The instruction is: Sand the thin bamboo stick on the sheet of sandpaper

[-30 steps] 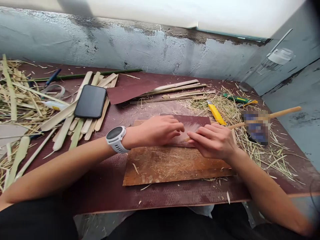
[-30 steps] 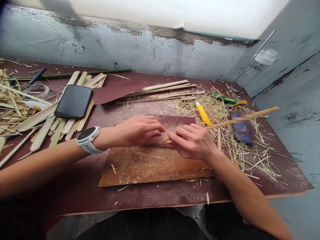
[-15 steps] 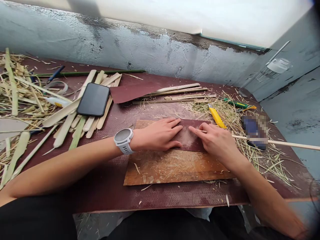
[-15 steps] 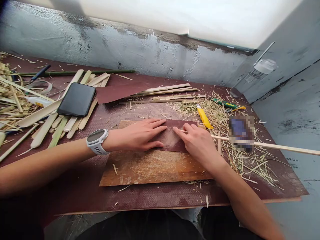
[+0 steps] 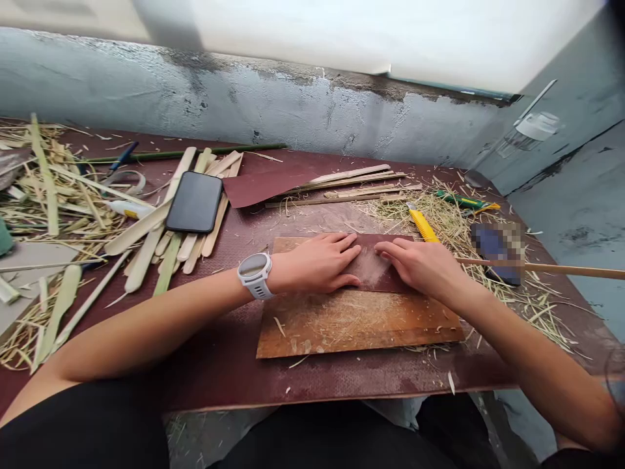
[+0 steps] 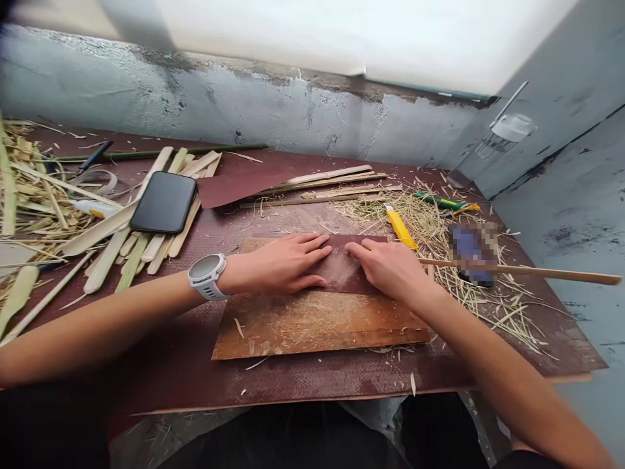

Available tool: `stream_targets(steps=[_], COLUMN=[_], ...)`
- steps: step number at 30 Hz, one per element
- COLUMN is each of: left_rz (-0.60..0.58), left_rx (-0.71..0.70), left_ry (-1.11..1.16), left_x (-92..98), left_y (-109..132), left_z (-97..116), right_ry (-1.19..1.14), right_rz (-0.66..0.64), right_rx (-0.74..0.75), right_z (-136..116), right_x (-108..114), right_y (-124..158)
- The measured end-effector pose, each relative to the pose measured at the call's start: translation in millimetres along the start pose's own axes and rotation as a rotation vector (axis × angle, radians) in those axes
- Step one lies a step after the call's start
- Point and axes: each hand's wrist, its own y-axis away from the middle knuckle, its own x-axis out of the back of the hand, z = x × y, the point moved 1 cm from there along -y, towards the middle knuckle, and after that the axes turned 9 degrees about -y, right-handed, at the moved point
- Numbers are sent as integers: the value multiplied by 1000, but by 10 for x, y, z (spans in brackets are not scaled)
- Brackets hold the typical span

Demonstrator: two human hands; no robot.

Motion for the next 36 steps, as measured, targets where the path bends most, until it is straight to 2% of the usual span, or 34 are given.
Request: stream_targets(steps=[6, 14, 20, 24, 28, 33, 36], left_rz=[0, 26, 56, 67, 61, 56, 58], left_rx=[-2, -12, -6, -23, -11, -18, -9], left_ry=[-7, -15, -30, -21, -17, -22, -24], left_x=[-19, -56, -85, -77, -62, -66, -68], left_y=[-13, -4, -7, -11, -9, -5, -6], left_z=[7, 1, -4, -1, 2, 3, 5], right_ry=[-78, -67, -2, -91, -38, -114, -46], right_rz=[-73, -108, -37, -107, -30, -77, -37], right_rx=[-26, 33, -109, -17, -137, -17, -111], right_z=[77, -163, -142, -174, -135, -180, -177], right_x=[71, 146, 153, 150, 141, 132, 153], right_y=[-96, -15, -58, -55, -49, -33, -44])
